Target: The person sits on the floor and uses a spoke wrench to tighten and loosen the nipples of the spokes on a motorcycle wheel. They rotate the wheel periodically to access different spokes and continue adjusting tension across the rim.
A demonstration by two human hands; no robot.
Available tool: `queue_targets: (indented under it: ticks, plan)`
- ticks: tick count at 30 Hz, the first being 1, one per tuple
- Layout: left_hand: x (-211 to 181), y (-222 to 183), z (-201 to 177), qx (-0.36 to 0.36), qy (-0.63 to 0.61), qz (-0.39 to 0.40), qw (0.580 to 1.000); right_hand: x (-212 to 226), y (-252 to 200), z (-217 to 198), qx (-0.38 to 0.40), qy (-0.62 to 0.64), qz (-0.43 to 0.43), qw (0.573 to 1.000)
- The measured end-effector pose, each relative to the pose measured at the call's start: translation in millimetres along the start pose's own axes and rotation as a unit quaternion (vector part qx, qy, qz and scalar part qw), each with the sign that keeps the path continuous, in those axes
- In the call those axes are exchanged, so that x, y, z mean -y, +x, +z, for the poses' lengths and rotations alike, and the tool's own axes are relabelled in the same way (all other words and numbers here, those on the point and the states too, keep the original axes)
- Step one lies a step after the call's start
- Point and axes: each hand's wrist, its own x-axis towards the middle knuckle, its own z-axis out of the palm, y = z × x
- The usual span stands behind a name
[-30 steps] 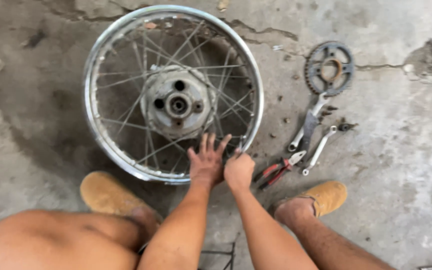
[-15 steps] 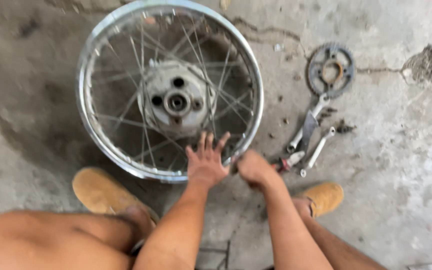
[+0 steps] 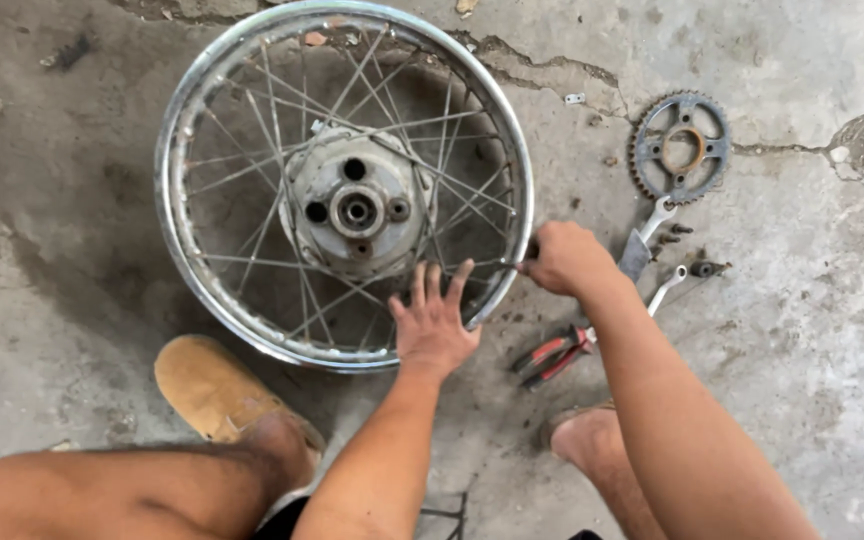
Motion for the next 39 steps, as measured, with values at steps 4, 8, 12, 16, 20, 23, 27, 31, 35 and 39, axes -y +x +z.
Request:
queue_targets:
  ticks: [4,8,12,16,20,23,27,31,35,39]
  plan:
    - [3,-1,1,0.0,-0.009,0.002,1.0,-3,32,15,-0.033,-0.091,-0.008,0.995]
    - [22,-9,-4,0.018,0.0,0.043,0.999,5,47,25,-0.032,-0.125,-0.043,0.991]
    - [47,-14,-1,0.054,0.055,0.119,0.99,16,20,13,-0.012,-0.097,-0.028,0.995]
    - [65,-21,-14,0.084,0.075,0.159,0.981,22,6,26,-0.001,-0.082,-0.029,0.996]
    - [66,-16,-18,0.077,0.093,0.177,0.977,18,6,35,0.019,-0.056,-0.027,0.998]
    - [67,-19,-17,0.09,0.1,0.177,0.975,8,20,47,0.043,-0.023,-0.04,0.998]
    - [64,-22,-22,0.095,0.106,0.169,0.975,-6,46,62,0.044,0.005,-0.074,0.996]
    - [33,-18,-25,0.071,0.06,0.111,0.989,-8,51,59,0.044,0.0,-0.09,0.995]
    - [14,-20,-30,0.07,0.024,0.036,0.997,-18,61,73,0.073,0.012,-0.092,0.993]
    - [23,-19,-13,0.039,0.047,0.057,0.997,-23,71,91,0.084,0.034,-0.083,0.992]
